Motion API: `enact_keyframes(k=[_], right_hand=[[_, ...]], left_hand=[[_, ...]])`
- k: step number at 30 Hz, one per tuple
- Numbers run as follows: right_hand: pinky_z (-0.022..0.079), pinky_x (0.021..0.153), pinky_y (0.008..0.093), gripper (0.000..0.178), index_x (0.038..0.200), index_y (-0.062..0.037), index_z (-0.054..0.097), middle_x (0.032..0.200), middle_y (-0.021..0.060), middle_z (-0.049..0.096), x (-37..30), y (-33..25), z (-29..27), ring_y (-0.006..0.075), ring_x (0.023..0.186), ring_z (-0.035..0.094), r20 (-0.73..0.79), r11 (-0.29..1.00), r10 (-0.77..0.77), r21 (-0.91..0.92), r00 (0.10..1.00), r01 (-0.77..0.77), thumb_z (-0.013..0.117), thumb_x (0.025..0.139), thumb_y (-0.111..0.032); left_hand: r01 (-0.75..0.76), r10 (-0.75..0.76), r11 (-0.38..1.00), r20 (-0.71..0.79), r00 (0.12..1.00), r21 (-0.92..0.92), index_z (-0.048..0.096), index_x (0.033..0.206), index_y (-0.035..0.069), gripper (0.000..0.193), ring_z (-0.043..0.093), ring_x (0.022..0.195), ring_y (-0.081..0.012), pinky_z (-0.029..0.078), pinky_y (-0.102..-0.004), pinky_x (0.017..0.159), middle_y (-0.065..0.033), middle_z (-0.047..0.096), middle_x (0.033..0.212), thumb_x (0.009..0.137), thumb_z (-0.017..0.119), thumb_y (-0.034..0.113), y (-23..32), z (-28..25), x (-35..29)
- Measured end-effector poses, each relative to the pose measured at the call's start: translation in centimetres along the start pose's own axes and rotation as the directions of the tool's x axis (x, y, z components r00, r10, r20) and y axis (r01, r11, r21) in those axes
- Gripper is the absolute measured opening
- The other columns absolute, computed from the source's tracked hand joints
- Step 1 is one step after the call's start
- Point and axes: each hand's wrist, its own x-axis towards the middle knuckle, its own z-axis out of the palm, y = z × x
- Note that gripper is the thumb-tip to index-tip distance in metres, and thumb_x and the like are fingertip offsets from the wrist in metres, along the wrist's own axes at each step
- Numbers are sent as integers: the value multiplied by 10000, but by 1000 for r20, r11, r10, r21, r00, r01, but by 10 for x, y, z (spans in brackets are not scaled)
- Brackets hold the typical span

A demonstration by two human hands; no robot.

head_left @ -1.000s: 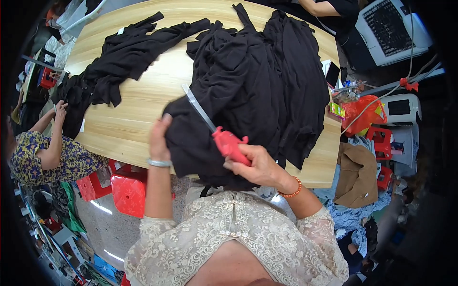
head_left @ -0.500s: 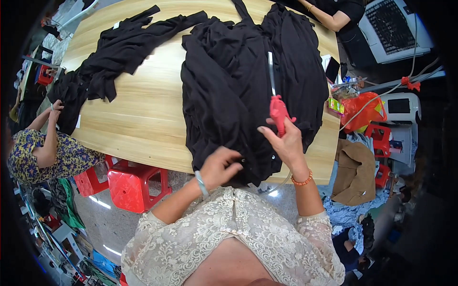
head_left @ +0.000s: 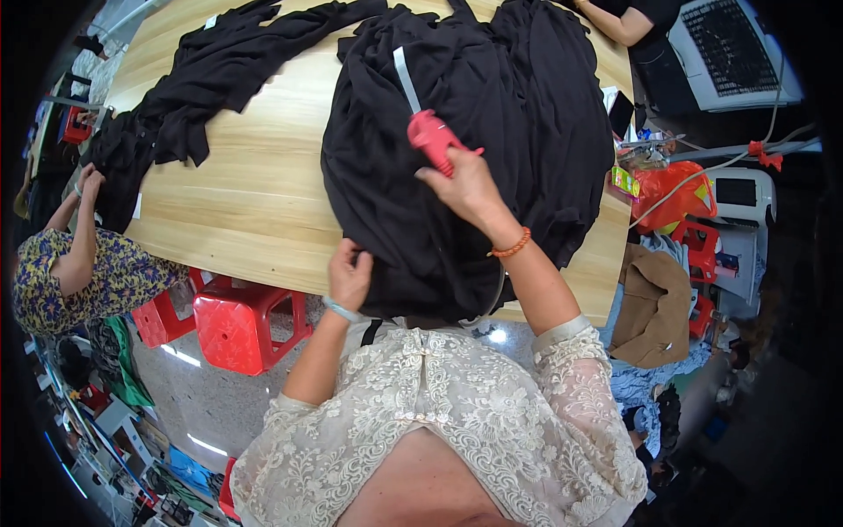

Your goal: Trimming loose threads from black garments using scissors.

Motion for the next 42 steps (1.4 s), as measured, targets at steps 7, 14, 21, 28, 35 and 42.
enact_keyframes(k=[7,14,21,28,35,42], right_hand=[[502,738,491,266,926,-30,629,826,216,663,-14,15,-23,431,849,639,-40,977,113,-180,993,-118,722,830,-261],[505,635,434,249,928,-28,646,742,189,652,-32,6,-29,399,721,653,-139,976,21,-211,990,-50,714,871,-261],[525,742,465,474,1053,-32,603,962,197,657,-94,-6,16,401,880,646,106,983,-71,-163,992,88,840,715,-264],[499,742,329,256,1016,23,644,834,150,669,-105,15,9,213,763,643,316,980,106,127,943,-153,738,828,-124],[452,619,287,243,904,50,630,731,8,561,-142,48,-34,110,683,544,526,926,236,134,817,-354,727,869,-169],[330,447,247,257,754,-34,544,590,-53,439,-158,22,-49,46,490,431,653,767,324,242,684,-595,673,926,-175]], left_hand=[[163,-97,972,-340,936,171,554,1099,-6,159,577,848,-99,476,-238,780,-46,617,950,940,556,1,-42,-61,-20],[-190,385,815,-266,884,547,470,1306,25,614,476,1152,-349,417,-436,917,-181,495,1256,794,766,187,35,15,-28],[46,-37,996,-125,991,70,630,1113,-9,299,636,857,-124,513,-271,772,-37,704,942,833,718,52,-7,0,11],[255,-217,872,138,966,-417,525,1289,2,479,606,796,-87,512,-230,736,-32,667,959,838,672,-63,21,-59,-2],[100,-71,984,-196,978,146,585,1158,-4,288,544,704,-60,460,-197,661,-12,619,815,880,654,18,26,-18,-48],[743,-494,423,555,669,-519,624,1058,46,161,650,748,-121,523,-232,693,-41,690,885,948,655,159,50,39,-58]])
